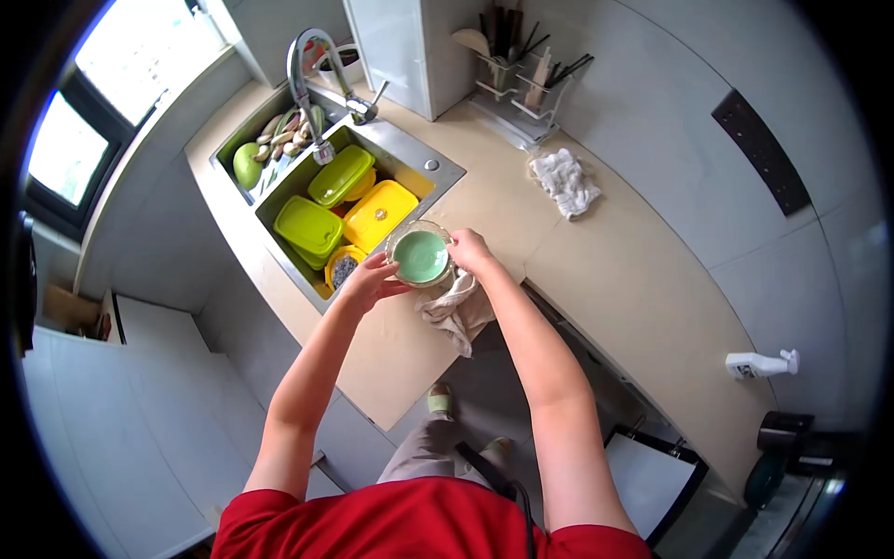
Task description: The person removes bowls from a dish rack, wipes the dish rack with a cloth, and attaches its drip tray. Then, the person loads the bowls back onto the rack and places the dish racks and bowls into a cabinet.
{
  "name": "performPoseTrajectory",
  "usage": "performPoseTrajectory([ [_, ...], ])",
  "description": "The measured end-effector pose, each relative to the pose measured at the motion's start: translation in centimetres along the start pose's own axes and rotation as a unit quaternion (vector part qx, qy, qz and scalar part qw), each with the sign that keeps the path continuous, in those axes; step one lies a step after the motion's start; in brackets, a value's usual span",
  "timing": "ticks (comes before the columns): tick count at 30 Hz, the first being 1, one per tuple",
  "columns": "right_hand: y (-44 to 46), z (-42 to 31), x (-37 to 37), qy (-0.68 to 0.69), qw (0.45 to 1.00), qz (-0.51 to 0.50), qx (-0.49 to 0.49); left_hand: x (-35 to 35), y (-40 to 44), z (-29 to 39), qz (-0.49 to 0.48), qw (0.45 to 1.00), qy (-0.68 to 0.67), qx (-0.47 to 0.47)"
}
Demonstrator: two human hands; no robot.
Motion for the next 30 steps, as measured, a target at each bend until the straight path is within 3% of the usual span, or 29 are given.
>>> performPoseTrajectory([
  [5,-3.5,-4.7,-2.7,-0.013,0.993,0.085,-0.084,0.2,-1.3,2.0,-0.006,0.993,0.079,0.092],
  [10,-13.9,-6.8,-5.8,0.085,0.966,0.199,-0.141,5.8,-10.6,4.6,0.002,0.971,0.196,0.140],
  [12,-18.3,-5.7,-6.5,0.119,0.957,0.188,-0.187,7.7,-13.3,2.7,-0.002,0.969,0.208,0.136],
  [14,-23.3,-4.4,-7.5,0.127,0.971,0.149,-0.135,9.4,-15.7,-0.7,-0.022,0.972,0.208,0.110],
  [19,-31.1,4.5,-6.4,0.142,0.985,0.080,-0.053,13.4,-17.7,-12.2,-0.017,0.989,0.147,0.028],
  [24,-31.5,17.1,-2.0,0.224,0.973,0.029,0.047,14.9,-12.3,-22.6,-0.029,0.992,0.115,-0.037],
  [27,-28.4,23.6,0.2,0.117,0.988,0.061,0.086,13.1,-4.6,-29.8,-0.009,0.988,0.155,-0.001],
  [30,-23.4,28.5,1.5,0.020,0.993,0.091,0.078,13.5,1.6,-31.7,-0.012,0.985,0.174,0.013],
])
Point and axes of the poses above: each hand's wrist, its own y-axis towards the middle knuckle, its own x-axis out of the palm, z = x × y, the point moved 4 cm from there along y, towards the middle knuckle, and after that the axes turned 2 degrees about -x, right-handed, at the moved point
